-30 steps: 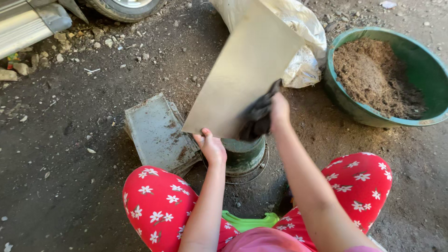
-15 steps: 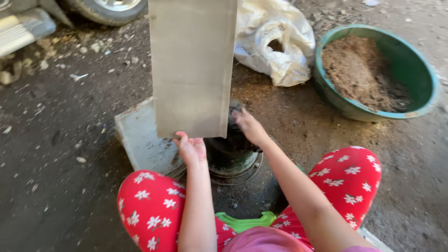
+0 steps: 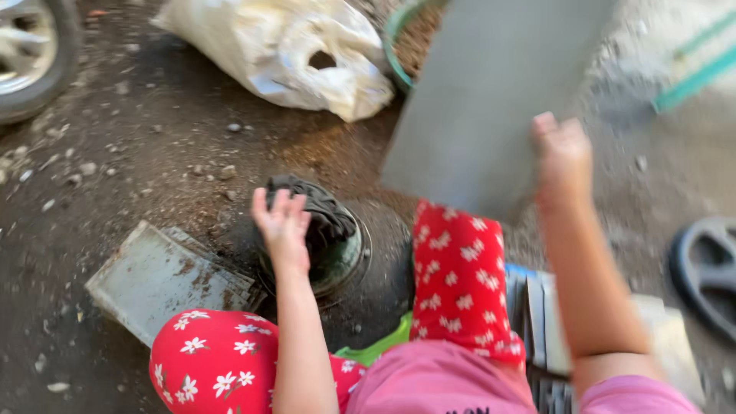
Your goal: The person sits on the ground and wipes rectangular metal sheets with a dark cloth. They handle the sheets one at a time, wiping both sides and stacking them on a nearby pile.
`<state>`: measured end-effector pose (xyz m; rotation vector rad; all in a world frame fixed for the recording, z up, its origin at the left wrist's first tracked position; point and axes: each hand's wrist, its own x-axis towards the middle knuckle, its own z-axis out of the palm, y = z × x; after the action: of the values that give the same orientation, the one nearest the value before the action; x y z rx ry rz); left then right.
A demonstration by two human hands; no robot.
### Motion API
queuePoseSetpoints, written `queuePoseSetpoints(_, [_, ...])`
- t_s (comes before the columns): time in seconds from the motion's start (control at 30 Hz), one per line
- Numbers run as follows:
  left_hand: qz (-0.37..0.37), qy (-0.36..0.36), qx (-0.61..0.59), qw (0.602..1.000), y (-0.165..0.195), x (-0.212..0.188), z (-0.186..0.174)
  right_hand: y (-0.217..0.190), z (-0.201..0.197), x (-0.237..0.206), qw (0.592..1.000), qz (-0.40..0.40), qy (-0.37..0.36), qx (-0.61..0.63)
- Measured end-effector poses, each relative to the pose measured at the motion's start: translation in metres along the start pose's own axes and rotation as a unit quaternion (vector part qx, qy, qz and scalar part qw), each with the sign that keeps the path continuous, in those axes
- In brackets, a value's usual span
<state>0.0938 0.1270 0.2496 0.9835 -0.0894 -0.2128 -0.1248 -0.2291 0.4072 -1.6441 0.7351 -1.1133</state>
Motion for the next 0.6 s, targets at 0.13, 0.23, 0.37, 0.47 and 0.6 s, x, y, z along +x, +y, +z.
queuePoseSetpoints(0.13, [-0.014,0.111,-0.033,0.993,-0.017,0.032,-0.039,0.023,-0.196,-0.027,0.987,-0.027,0.055,0.149])
queuePoseSetpoints(0.23, [-0.026,0.102,-0.028,0.994,-0.044,0.049,-0.070,0.049,-0.323,-0.101,0.977,0.044,0.168,0.120])
queuePoseSetpoints(0.37, [-0.047,0.081,-0.001,0.996,-0.075,0.057,-0.103,0.114,-0.431,-0.211,0.945,0.118,0.294,0.080])
queuePoseSetpoints(0.47, [-0.073,0.086,0.042,0.993,-0.082,0.059,-0.112,0.181,-0.462,-0.259,0.930,0.145,0.330,0.065])
queuePoseSetpoints(0.6, [-0.079,0.078,0.045,0.993,-0.078,0.059,-0.113,0.222,-0.473,-0.325,0.808,0.295,0.477,0.181])
